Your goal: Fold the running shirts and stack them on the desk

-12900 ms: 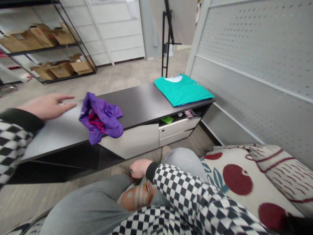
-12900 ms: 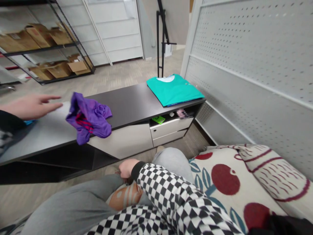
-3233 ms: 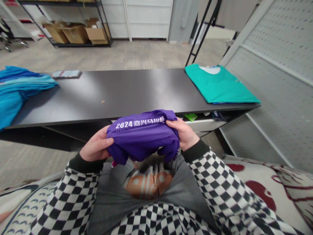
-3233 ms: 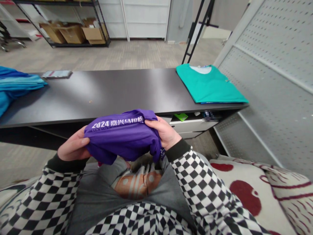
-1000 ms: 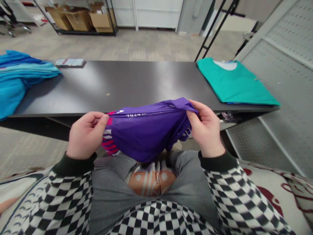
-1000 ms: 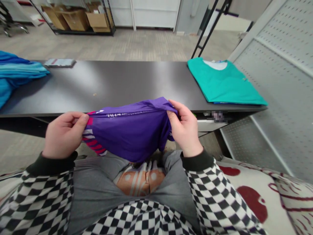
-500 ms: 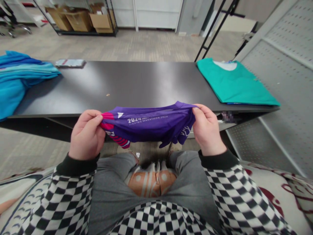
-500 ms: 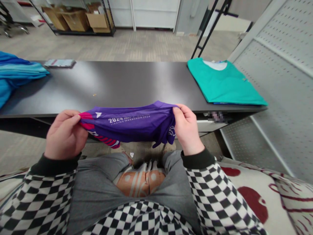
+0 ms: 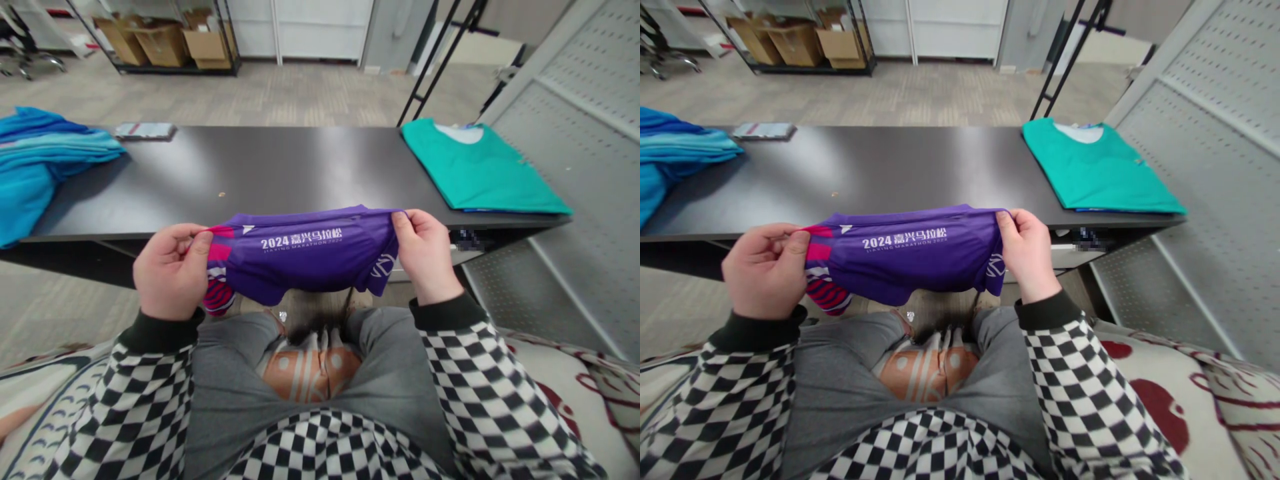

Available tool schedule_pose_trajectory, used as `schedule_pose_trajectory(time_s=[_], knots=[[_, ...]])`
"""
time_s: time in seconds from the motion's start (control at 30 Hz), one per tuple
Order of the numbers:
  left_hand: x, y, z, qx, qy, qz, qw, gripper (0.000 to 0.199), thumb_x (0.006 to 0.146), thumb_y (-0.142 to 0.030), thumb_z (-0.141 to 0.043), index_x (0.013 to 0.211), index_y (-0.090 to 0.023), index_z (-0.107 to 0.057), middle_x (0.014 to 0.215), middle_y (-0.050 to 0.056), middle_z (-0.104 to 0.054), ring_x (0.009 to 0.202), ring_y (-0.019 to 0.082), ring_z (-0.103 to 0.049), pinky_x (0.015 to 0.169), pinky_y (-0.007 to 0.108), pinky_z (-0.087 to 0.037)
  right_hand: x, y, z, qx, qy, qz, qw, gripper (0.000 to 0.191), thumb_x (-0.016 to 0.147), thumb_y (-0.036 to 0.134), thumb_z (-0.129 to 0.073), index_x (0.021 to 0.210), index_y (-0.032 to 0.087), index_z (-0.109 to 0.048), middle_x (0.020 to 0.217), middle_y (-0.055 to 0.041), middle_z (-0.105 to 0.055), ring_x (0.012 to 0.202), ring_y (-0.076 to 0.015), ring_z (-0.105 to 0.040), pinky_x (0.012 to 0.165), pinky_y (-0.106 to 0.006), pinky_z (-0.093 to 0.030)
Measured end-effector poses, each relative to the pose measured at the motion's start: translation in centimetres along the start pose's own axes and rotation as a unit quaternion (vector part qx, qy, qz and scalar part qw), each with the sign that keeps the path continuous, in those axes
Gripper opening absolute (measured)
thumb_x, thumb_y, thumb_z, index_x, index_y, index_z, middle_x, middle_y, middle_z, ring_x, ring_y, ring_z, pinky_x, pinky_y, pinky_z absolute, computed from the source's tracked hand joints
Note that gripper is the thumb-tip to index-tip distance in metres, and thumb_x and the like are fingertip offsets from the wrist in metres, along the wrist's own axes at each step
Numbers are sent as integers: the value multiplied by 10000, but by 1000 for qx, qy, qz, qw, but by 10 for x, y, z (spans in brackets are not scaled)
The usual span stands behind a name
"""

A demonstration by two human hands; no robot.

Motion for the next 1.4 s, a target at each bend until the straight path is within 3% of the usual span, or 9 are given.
schedule_pose_trajectory(time_s=[0.2, 0.47, 0.7, 0.9, 1.03, 1.13, 1.23, 1.3, 1.4], knots=[[0, 2, -1, -25, 0, 4, 1000, 221, 941, -377, -814, 1059, -191, -830, 747, -11, -712, 610, 136, -633, 625, 269, -513, 2, -6, -9, 146, 59, -50, 986, 571, 936, 824, -740, 901, 257, -678, 748, 13, -618, 688, -186, -565, 632, -304, -509], [2, 2, 1, -13, -23, -8, 1000, 220, 935, -380, -815, 1037, -186, -830, 747, -19, -650, 625, 125, -568, 626, 267, -465, 2, 1, 4, 26, 65, 10, 998, 603, 990, 807, -698, 815, 230, -699, 694, 19, -560, 659, -172, -512, 615, -301, -473], [5, 6, 2, -24, -23, -11, 999, 187, 942, -330, -822, 1042, -172, -835, 740, -19, -641, 619, 118, -544, 610, 259, -448, 4, -5, -3, 132, 61, -20, 989, 575, 943, 804, -760, 975, 230, -777, 806, 5, -687, 731, -186, -599, 686, -313, -540], [4, 2, 1, -11, -20, -27, 999, 182, 941, -352, -806, 1012, -185, -810, 757, -12, -664, 634, 128, -575, 634, 269, -479, -1, 15, 9, 9, 37, 67, 997, 587, 1033, 804, -636, 904, 239, -730, 780, -4, -634, 749, -203, -591, 689, -317, -500], [9, 0, 10, 5, -10, -59, 998, 204, 954, -401, -801, 1020, -209, -819, 869, 37, -770, 725, 183, -696, 722, 323, -565, -3, 28, 27, -54, 29, 115, 991, 573, 1088, 770, -563, 966, 242, -751, 834, -21, -711, 797, -232, -654, 726, -334, -503], [35, -10, 21, 37, -4, -119, 992, 149, 966, -376, -808, 1047, -254, -835, 949, 49, -814, 814, 224, -752, 801, 355, -590, 10, 41, 42, -139, 14, 159, 977, 550, 1127, 725, -513, 1003, 251, -763, 874, -42, -762, 809, -249, -694, 753, -342, -500], [89, -24, 17, 57, 71, -189, 978, 152, 991, -390, -780, 1066, -273, -843, 978, 51, -821, 849, 237, -758, 829, 351, -587, 49, 55, 45, -248, 17, 195, 949, 554, 1164, 676, -427, 1002, 255, -749, 866, -78, -772, 821, -274, -717, 760, -349, -496], [133, -27, -3, 74, 155, -220, 960, 217, 1011, -455, -733, 1065, -273, -838, 982, 52, -815, 857, 240, -749, 842, 341, -577, 87, 59, 32, -341, 54, 187, 920, 544, 1178, 632, -396, 1028, 241, -745, 881, -112, -786, 862, -298, -743, 775, -354, -501], [191, -10, -57, 126, 257, -194, 938, 314, 1043, -510, -636, 1104, -256, -810, 950, 53, -794, 831, 240, -722, 840, 335, -549, 145, 49, -2, -463, 130, 142, 865, 518, 1192, 551, -381, 1132, 194, -751, 1017, -182, -824, 966, -325, -785, 841, -370, -525]])
Point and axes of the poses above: each hand's wrist, its own x-axis towards the middle knuckle, its own z-axis out of the back of the hand, y = z × x, the point moved 1 cm from there along x, towards the middle knuckle
